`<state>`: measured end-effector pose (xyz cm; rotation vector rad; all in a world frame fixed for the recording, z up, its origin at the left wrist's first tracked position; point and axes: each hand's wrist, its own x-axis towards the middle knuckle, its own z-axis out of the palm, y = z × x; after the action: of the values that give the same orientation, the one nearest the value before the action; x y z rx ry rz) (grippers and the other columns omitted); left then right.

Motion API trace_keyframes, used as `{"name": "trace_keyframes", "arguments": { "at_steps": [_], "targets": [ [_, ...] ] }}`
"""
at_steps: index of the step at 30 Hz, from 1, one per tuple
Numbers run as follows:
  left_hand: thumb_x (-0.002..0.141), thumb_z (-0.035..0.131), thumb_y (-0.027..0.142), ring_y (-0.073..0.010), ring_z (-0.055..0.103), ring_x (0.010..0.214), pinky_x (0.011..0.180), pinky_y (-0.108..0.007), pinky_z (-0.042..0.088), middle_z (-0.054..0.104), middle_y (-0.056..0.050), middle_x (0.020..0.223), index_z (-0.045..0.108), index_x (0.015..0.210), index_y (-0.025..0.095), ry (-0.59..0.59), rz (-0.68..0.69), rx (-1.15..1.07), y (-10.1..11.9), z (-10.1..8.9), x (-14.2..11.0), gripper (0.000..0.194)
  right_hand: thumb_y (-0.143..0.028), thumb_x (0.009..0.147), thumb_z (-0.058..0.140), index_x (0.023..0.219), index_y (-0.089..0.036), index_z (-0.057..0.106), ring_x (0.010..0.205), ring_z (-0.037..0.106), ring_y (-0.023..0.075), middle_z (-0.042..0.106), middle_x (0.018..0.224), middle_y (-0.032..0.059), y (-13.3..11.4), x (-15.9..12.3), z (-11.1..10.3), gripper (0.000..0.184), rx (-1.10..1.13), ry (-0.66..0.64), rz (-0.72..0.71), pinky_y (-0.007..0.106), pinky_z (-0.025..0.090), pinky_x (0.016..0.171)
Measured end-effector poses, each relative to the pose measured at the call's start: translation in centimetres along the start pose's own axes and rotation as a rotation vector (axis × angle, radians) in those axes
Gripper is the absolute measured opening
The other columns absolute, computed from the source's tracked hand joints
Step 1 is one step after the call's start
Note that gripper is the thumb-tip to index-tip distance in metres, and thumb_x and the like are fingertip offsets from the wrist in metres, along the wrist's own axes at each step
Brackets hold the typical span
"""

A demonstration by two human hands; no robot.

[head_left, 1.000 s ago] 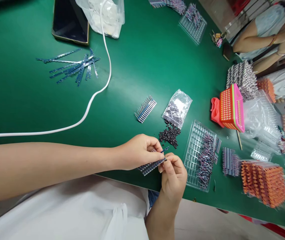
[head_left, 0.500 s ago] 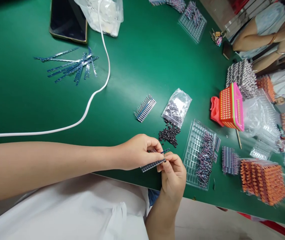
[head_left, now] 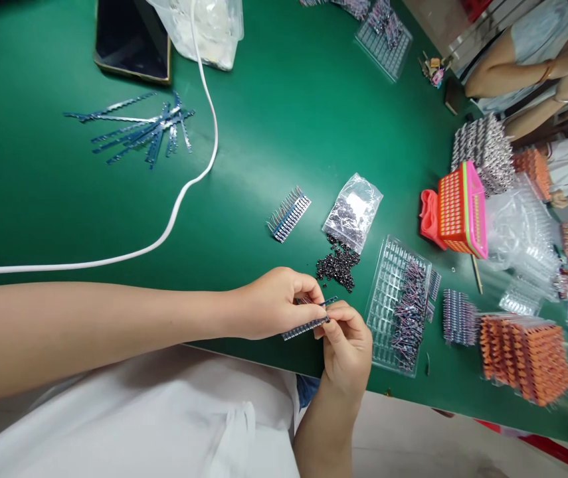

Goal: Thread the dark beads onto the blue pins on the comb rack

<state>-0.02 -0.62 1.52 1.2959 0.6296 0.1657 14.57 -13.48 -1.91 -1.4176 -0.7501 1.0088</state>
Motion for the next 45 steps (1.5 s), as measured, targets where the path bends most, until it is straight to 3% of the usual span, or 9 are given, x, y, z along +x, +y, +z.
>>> {"name": "trace_keyframes", "arguments": {
  "at_steps": [25, 45],
  "targets": [
    [0.081, 0.061, 0.033, -0.0118, 0.047, 0.059, 0.053, -0.022, 0.034, 0.059, 0.001, 0.064, 0.065, 0.076, 0.015, -0.077, -0.011, 0.11, -0.03, -0.18, -0.02, 0.019, -0.024, 0.078, 0.078, 0.08, -0.024, 0.074, 0.061, 0.055, 0.0108, 0.057, 0.071, -0.0014, 0.04, 0.17, -0.64, 0.005, 0.079, -0.082, 0.059, 0.022, 0.047, 0.049],
    [0.081, 0.06, 0.033, -0.0106, 0.044, 0.054, 0.049, -0.022, 0.032, 0.057, 0.002, 0.061, 0.065, 0.075, 0.015, -0.028, 0.012, 0.166, -0.54, -0.07, 0.24, 0.019, -0.021, 0.081, 0.074, 0.083, -0.024, 0.073, 0.065, 0.056, 0.011, 0.058, 0.076, -0.001, 0.32, 0.09, -0.34, 0.004, 0.022, -0.057, 0.026, 0.022, 0.048, 0.053]
  ]
}}
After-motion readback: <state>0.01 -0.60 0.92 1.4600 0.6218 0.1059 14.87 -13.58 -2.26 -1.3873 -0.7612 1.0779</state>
